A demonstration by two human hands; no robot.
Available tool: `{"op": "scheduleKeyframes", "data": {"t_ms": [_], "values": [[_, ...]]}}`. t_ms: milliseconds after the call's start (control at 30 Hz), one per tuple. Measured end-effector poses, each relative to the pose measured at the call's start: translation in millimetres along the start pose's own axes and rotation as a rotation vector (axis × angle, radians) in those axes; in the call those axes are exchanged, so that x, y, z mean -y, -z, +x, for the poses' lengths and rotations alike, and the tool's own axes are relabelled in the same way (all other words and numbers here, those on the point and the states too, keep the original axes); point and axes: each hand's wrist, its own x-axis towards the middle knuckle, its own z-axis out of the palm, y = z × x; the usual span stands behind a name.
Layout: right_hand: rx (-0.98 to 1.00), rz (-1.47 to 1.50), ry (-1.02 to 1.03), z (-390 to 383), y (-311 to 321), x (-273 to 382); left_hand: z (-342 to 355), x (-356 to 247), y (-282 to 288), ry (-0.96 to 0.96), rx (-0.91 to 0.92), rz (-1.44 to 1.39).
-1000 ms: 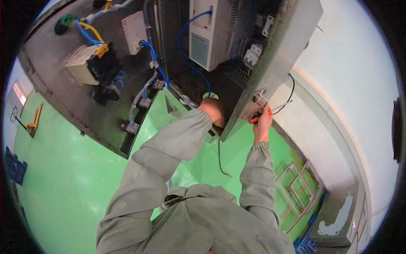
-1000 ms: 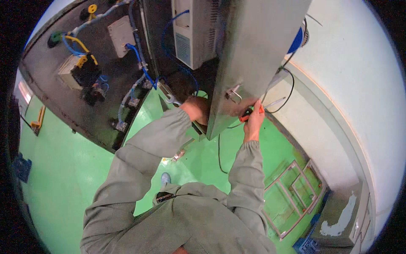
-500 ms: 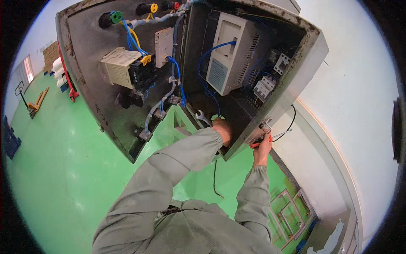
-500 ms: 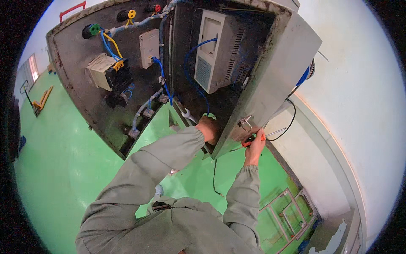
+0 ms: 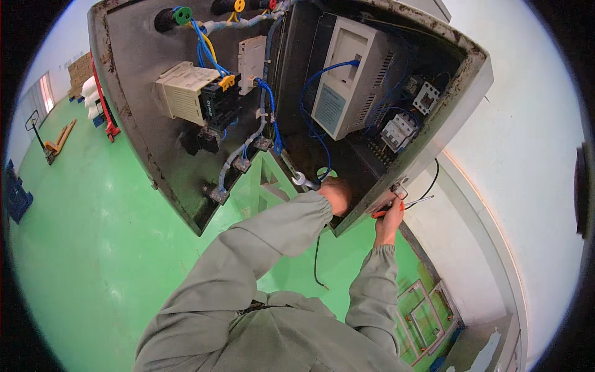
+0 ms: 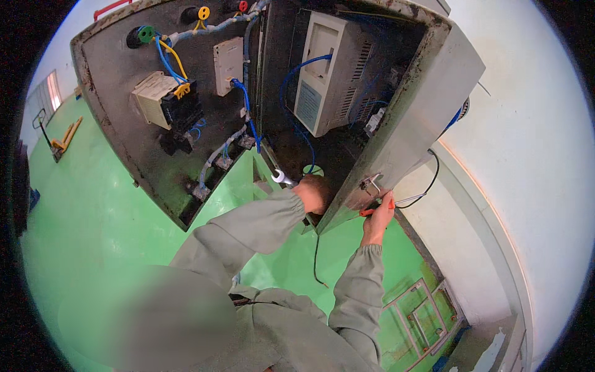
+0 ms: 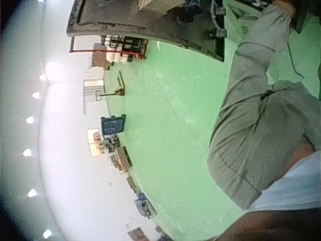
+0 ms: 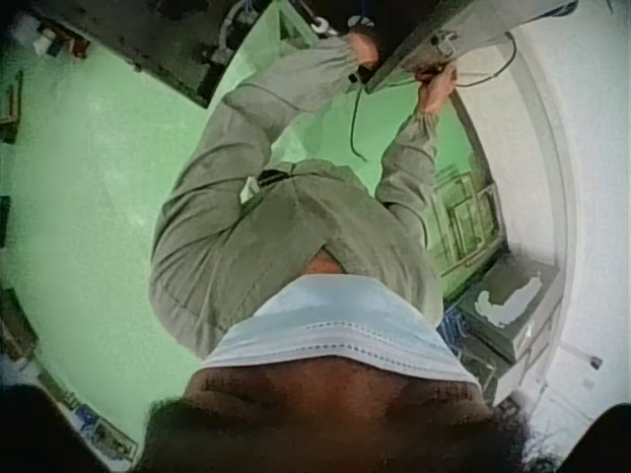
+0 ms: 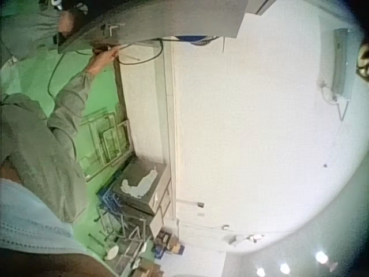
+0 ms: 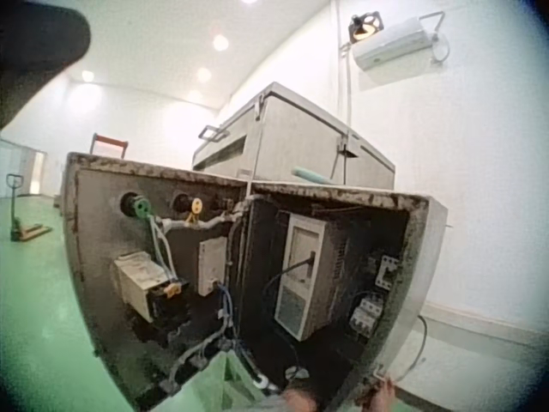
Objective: The recorder uses a screwdriver and wrench to adjust internal components and wiring of an industrial control panel attached to large machinery.
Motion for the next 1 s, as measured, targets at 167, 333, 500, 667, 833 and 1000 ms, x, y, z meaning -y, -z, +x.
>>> {"op": "scheduleKeyframes", "data": {"t_ms": [167,333,500,667,833,1000], "values": [[0.114,-0.028,-0.042,0.7,1.3,-2.1,-17.0,-34.3,-69.9,0.037,0.061,-0.003],[0.056,-0.018,-0.030,-4.0,-21.8,-2.7,-1.1,-33.9,-119.2,0.076,0.112,-0.018],[-0.043,0.011,0.062,8.8,5.0,-12.2,19.7,21.6,-111.8,-1.568,0.416,-0.321],[-0.011,-0.009,-0.031,-9.9,-16.2,5.6,18.5,34.0,-79.3,-1.678,0.438,-0.245],[0.071,-0.008,-0.039,-6.7,-37.8,-0.7,22.2,3.6,-99.1,-1.612,0.433,-0.229],[-0.057,-0.005,-0.011,1.2,27.4,1.6,25.0,54.1,0.0,-1.914,0.593,-0.197]]}}
